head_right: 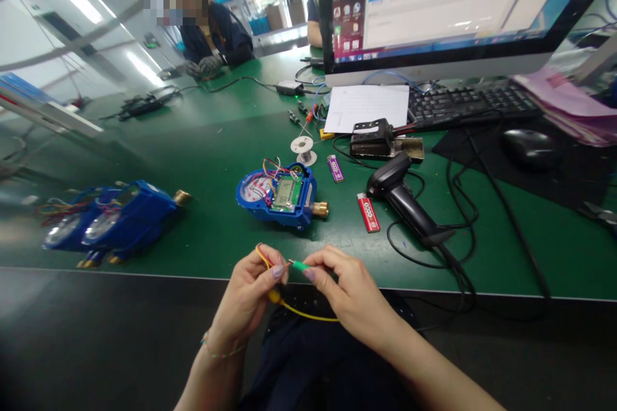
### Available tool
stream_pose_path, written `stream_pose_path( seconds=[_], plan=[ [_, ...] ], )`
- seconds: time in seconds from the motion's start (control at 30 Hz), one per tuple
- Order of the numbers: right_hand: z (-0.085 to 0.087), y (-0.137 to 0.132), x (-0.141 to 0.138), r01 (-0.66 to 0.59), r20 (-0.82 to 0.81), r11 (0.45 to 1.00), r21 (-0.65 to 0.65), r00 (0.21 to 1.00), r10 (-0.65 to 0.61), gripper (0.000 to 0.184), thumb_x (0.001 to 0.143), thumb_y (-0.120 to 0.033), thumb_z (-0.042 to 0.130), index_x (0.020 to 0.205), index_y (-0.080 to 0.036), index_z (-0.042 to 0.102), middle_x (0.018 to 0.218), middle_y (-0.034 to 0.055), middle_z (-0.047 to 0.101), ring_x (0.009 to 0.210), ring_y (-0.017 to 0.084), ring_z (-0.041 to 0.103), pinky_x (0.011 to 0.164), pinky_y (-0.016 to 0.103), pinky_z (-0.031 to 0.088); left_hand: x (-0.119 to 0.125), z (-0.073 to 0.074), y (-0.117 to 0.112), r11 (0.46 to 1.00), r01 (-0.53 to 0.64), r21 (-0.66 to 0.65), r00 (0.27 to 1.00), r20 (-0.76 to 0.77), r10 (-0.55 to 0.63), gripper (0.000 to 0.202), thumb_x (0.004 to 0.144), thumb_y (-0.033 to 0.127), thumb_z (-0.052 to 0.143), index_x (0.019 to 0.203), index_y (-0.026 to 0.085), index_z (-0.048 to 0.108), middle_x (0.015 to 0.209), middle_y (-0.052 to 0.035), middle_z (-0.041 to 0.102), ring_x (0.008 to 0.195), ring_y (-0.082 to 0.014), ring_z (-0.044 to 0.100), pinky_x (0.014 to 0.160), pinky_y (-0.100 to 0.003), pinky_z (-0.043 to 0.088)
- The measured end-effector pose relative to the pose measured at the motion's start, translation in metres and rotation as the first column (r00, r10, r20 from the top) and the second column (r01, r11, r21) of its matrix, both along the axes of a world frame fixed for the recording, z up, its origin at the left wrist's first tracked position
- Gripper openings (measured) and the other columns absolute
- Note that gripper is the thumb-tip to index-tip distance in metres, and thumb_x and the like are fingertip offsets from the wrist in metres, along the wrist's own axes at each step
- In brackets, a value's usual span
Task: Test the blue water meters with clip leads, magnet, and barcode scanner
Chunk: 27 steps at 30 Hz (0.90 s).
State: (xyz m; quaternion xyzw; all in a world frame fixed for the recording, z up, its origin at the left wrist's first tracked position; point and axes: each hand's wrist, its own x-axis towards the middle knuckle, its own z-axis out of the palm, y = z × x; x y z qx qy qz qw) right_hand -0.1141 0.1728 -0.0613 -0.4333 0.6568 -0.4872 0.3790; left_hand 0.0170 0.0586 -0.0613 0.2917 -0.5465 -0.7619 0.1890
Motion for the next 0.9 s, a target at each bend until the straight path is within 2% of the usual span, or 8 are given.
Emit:
stream_pose_path(
  seconds=[0.1,0.3,0.53,0.73,0.9],
  plan=[
    [-0.001,-0.002,-0.001,0.004,0.120,0.999,0.032,0.993,-0.008,0.025,0.086,-0.039,0.046,0.084,-0.018,0.060,0.077,0.0004,0.058,0.073,0.011,0.051,0.067,0.023,0.038,-0.002,-0.001,0.001,1.000,-0.022,0.021,0.999,0.032,0.021,0.019,0.073,0.031,0.066,0.072,0.018,0.053,0.059,0.0053,0.052,0.057,-0.0052,0.045,0.058,-0.016,0.035],
    [-0.006,-0.006,0.000,0.015,0.309,0.999,0.044,0.951,-0.028,0.032,0.082,-0.046,0.050,0.073,-0.015,0.055,0.065,-0.0007,0.053,0.063,0.010,0.049,0.062,0.023,0.038,-0.003,-0.005,0.002,0.998,-0.001,-0.062,0.996,0.086,0.006,0.023,0.076,0.036,0.063,0.068,0.016,0.055,0.058,0.0053,0.050,0.056,-0.0049,0.042,0.056,-0.018,0.033],
    [-0.014,-0.009,0.008,0.058,0.516,0.998,0.000,0.855,-0.050,0.037,0.079,-0.050,0.052,0.074,-0.014,0.056,0.064,-0.0004,0.054,0.061,0.009,0.049,0.064,0.023,0.040,-0.006,-0.004,0.008,0.999,-0.013,-0.039,0.999,0.039,0.015,0.015,0.081,0.031,0.058,0.072,0.019,0.056,0.067,0.0053,0.059,0.067,-0.0058,0.052,0.068,-0.017,0.040],
    [-0.008,-0.011,0.009,0.045,0.539,0.999,0.028,0.840,-0.054,0.035,0.075,-0.049,0.059,0.077,-0.014,0.058,0.067,0.0005,0.058,0.066,0.009,0.052,0.068,0.024,0.042,-0.006,-0.004,0.009,0.990,-0.087,-0.112,0.995,0.037,0.091,0.014,0.079,0.031,0.060,0.071,0.020,0.057,0.066,0.0071,0.060,0.067,-0.0049,0.053,0.067,-0.015,0.041],
    [-0.005,-0.011,0.009,0.073,0.525,0.996,0.051,0.847,-0.089,0.039,0.071,-0.053,0.062,0.072,-0.014,0.059,0.064,0.0009,0.058,0.063,0.010,0.052,0.065,0.024,0.042,-0.006,-0.003,0.010,0.989,-0.081,-0.125,0.995,0.053,0.088,0.016,0.079,0.032,0.060,0.070,0.019,0.057,0.065,0.0066,0.060,0.065,-0.0043,0.053,0.064,-0.014,0.041]
  ],
)
